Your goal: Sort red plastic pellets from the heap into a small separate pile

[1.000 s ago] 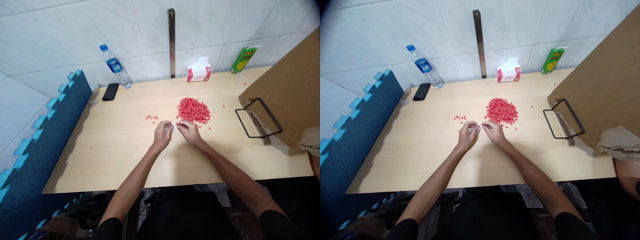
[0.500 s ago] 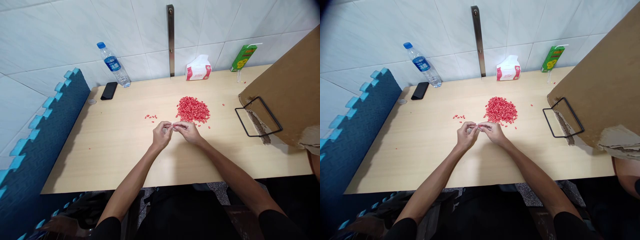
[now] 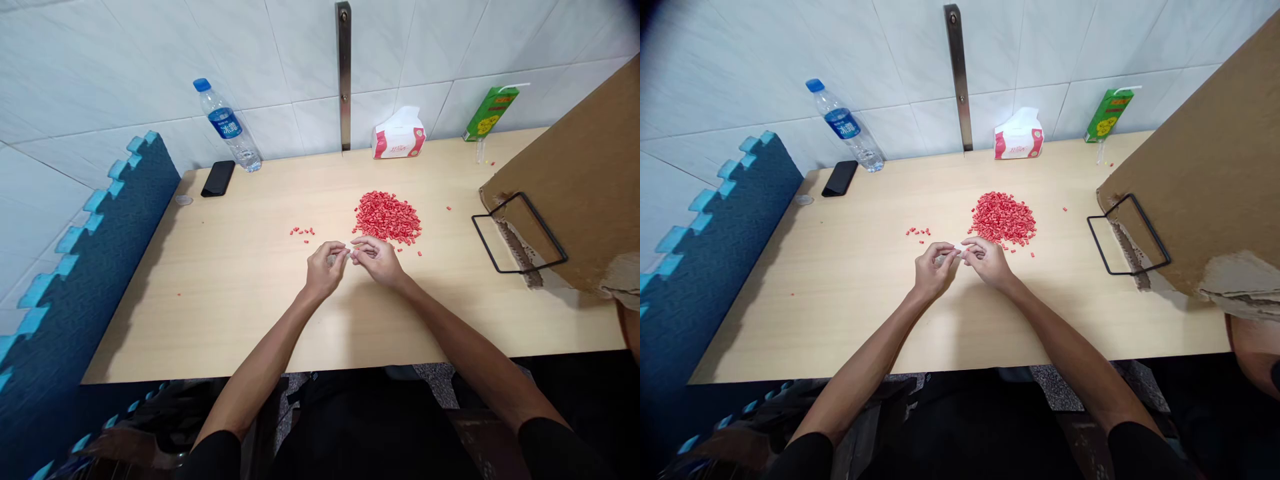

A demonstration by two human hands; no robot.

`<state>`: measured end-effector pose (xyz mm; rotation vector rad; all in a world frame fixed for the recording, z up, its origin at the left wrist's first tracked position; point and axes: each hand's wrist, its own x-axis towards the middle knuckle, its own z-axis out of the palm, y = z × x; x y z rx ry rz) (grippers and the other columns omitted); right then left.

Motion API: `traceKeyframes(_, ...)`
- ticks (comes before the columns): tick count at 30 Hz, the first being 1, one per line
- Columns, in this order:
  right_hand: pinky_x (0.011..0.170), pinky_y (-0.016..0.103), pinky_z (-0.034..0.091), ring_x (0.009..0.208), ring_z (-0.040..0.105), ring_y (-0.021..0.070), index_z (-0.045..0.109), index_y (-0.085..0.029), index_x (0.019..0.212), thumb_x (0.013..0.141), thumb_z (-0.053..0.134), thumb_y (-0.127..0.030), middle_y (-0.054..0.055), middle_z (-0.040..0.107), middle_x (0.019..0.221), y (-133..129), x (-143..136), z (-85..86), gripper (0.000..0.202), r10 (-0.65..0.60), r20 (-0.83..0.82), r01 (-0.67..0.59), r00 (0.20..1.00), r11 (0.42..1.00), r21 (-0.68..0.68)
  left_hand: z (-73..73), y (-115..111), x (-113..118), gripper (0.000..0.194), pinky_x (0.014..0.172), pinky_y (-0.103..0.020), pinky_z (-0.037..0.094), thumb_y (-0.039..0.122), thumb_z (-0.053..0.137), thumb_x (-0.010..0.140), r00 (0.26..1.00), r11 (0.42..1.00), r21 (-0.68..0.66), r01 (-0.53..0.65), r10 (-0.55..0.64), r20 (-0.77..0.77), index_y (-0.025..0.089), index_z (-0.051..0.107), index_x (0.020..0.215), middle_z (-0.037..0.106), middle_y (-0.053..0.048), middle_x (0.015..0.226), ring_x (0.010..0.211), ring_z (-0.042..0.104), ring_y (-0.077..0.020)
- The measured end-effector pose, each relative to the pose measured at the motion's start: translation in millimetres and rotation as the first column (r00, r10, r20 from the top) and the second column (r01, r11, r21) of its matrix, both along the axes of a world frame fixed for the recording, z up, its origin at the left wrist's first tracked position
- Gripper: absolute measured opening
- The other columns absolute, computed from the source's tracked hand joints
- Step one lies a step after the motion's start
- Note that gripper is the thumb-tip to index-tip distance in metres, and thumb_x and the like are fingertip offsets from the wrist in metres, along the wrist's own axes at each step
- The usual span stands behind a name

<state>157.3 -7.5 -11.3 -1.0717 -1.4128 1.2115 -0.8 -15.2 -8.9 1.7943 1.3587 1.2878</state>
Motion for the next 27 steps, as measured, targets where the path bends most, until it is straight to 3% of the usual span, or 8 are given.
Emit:
traceKeyframes(5,0.064,0.025,0.051,0.073,0.067,0.0161,0.066,-0.019,0.091,0.082,0.055,-0.026,0.005,0.071,0.081,-2.0,1.7,3.7,0.016,-0.074,0.29,-0.005,0.954,0.965,0.263,-0.2,-1.2,-2.1,0.014,0.078,-0.029,0.051,0.024,0.057,0.085,0.984,0.991,0.129,0.041,-0.018,-0.175,0.019,0.059,0.098,0.069,-0.005,0.088,0.083,0.066,-0.0158)
traceKeyframes(11,0.067,0.023,0.046,0.069,0.062,0.0131,0.067,-0.02,0.089,0.086,0.05,-0.023,0.003,0.071,0.083,0.4,4.1,2.8,0.017,-0.095,0.441,-0.127,0.893,0.885,0.448,1.8,-0.5,-5.0,0.012,0.078,-0.03,0.048,0.022,0.053,0.087,0.941,0.967,0.241,0.086,0.001,-0.338,0.019,0.06,0.097,0.068,-0.004,0.086,0.082,0.062,-0.0165)
traceKeyframes(17,0.059,0.021,0.043,0.058,0.055,0.0103,0.067,-0.018,0.083,0.083,0.052,-0.021,0.001,0.067,0.072,1.4,5.6,2.2,0.015,-0.063,0.435,-0.123,0.898,0.914,0.387,-0.8,0.8,-5.8,0.013,0.081,-0.03,0.047,0.021,0.051,0.088,0.929,0.96,0.231,0.156,-0.063,-0.365,0.019,0.061,0.096,0.069,-0.005,0.092,0.086,0.061,-0.0164)
traceKeyframes(23,0.06,0.022,0.047,0.065,0.061,0.0125,0.066,-0.018,0.08,0.079,0.056,-0.023,0.002,0.067,0.072,-1.2,4.5,8.4,0.011,-0.026,0.288,-0.037,0.957,0.976,0.213,4.3,-0.7,-3.4,0.017,0.081,-0.03,0.048,0.026,0.055,0.087,0.976,0.995,0.057,0.083,-0.069,-0.207,0.019,0.061,0.101,0.069,-0.005,0.095,0.089,0.063,-0.0167)
traceKeyframes(27,0.065,0.026,0.051,0.069,0.063,0.0146,0.065,-0.017,0.081,0.078,0.061,-0.028,0.003,0.067,0.074,-1.8,3.3,7.9,0.012,0.03,0.175,-0.05,0.984,0.993,0.107,5.8,0.8,-3.0,0.014,0.075,-0.029,0.047,0.03,0.057,0.085,0.989,0.998,-0.029,0.063,-0.067,-0.132,0.019,0.065,0.089,0.069,-0.005,0.088,0.083,0.063,-0.0166)
